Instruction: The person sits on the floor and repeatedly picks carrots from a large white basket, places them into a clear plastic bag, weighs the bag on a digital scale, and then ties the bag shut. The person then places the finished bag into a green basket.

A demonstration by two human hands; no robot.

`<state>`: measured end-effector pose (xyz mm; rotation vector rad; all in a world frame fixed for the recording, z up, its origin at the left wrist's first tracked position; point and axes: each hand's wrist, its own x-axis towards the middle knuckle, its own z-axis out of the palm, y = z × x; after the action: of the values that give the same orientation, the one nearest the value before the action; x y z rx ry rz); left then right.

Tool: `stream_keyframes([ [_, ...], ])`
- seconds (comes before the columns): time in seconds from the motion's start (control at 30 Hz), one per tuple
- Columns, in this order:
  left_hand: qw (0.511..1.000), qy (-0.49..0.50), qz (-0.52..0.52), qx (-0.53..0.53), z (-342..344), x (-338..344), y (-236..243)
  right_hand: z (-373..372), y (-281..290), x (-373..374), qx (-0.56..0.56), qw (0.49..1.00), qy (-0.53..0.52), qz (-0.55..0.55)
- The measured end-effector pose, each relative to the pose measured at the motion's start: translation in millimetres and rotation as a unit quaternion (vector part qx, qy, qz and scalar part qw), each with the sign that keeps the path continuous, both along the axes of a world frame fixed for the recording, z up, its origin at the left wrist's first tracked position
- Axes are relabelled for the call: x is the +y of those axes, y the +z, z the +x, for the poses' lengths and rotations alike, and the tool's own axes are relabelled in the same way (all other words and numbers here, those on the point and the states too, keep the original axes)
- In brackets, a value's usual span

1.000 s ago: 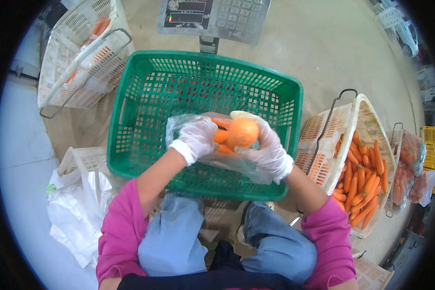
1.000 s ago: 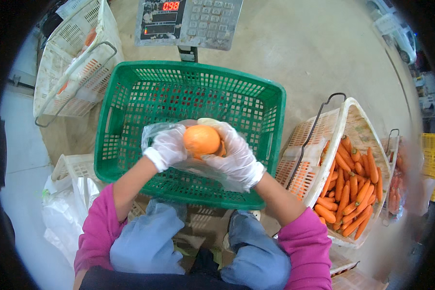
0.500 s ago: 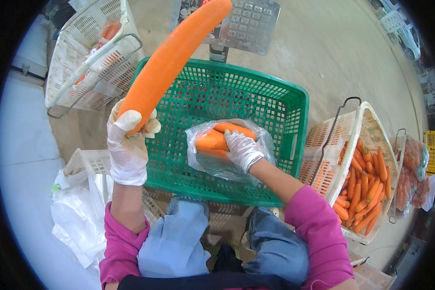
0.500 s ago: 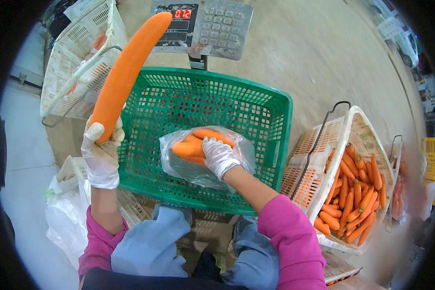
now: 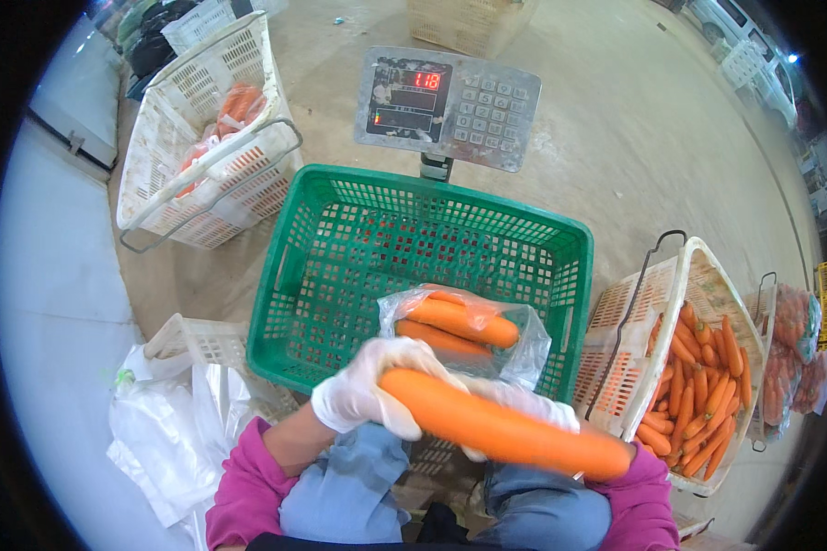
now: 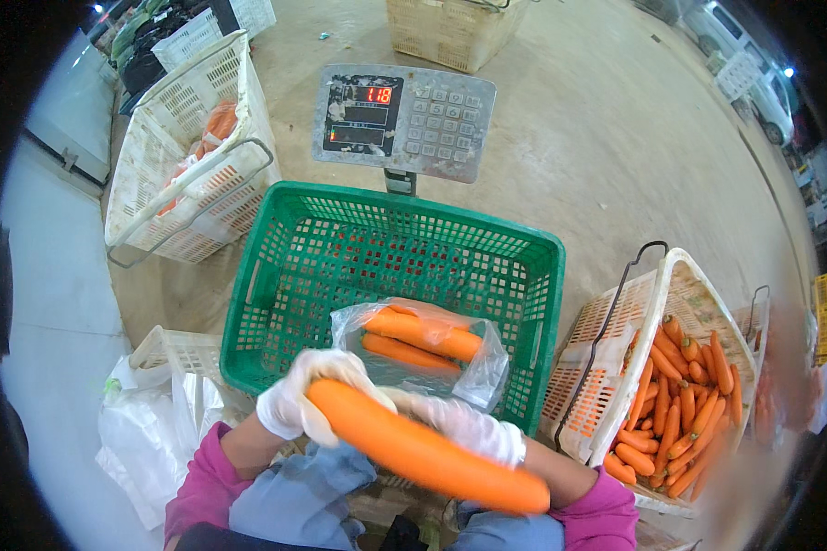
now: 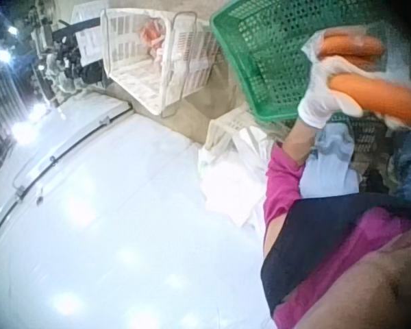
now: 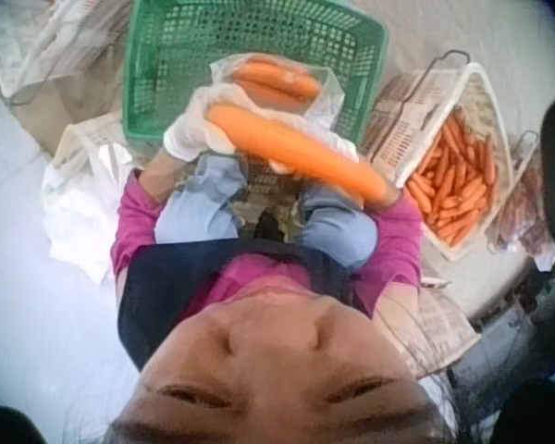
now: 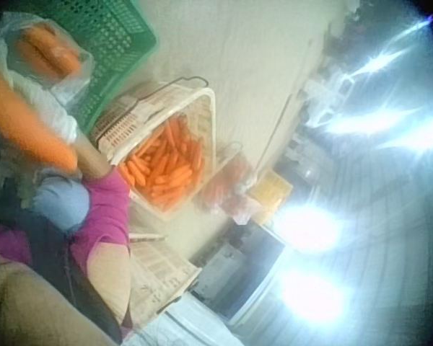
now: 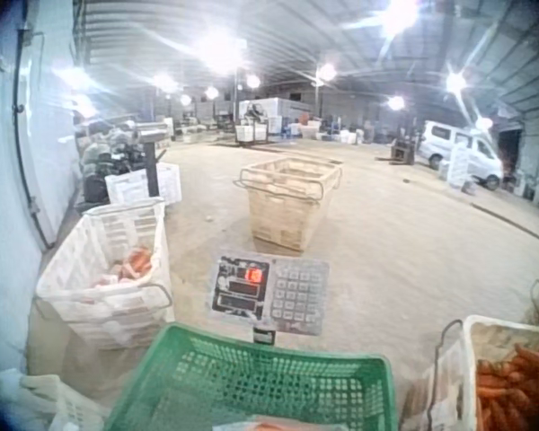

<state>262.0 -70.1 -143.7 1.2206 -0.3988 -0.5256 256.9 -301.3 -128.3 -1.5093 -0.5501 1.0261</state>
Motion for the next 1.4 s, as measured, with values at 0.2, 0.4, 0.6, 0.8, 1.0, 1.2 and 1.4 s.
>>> stream_keyframes([
  [0.2,0.995,-0.095,0.001,-0.025,-2.0,-23.5,13.1,-18.8,13.9,-22.5,-0.154,0.979,-0.093,0.094],
  [0.4,0.998,-0.051,0.005,0.037,-3.6,-31.1,1.0,-13.6,10.7,-23.4,-0.404,0.899,-0.151,0.079],
  [0.6,0.955,0.288,0.002,0.071,7.0,-21.9,21.3,9.5,-22.9,-8.8,-0.412,0.882,-0.146,-0.177],
  [0.8,0.809,0.272,0.446,-0.271,13.5,1.7,52.1,62.5,-161.4,46.6,-0.494,0.774,0.021,-0.395],
  [1.0,0.771,0.186,0.571,-0.211,12.3,-3.2,32.1,73.3,-213.3,72.5,-0.5,0.742,0.045,-0.444],
  [1.2,0.708,0.227,0.624,-0.24,20.8,-5.7,22.8,38.1,-167.6,36.8,-0.533,0.774,0.047,-0.339],
  [1.4,0.76,0.213,0.566,-0.237,19.6,-3.5,16.4,-14.0,-44.1,-22.9,-0.56,0.783,-0.262,-0.063],
])
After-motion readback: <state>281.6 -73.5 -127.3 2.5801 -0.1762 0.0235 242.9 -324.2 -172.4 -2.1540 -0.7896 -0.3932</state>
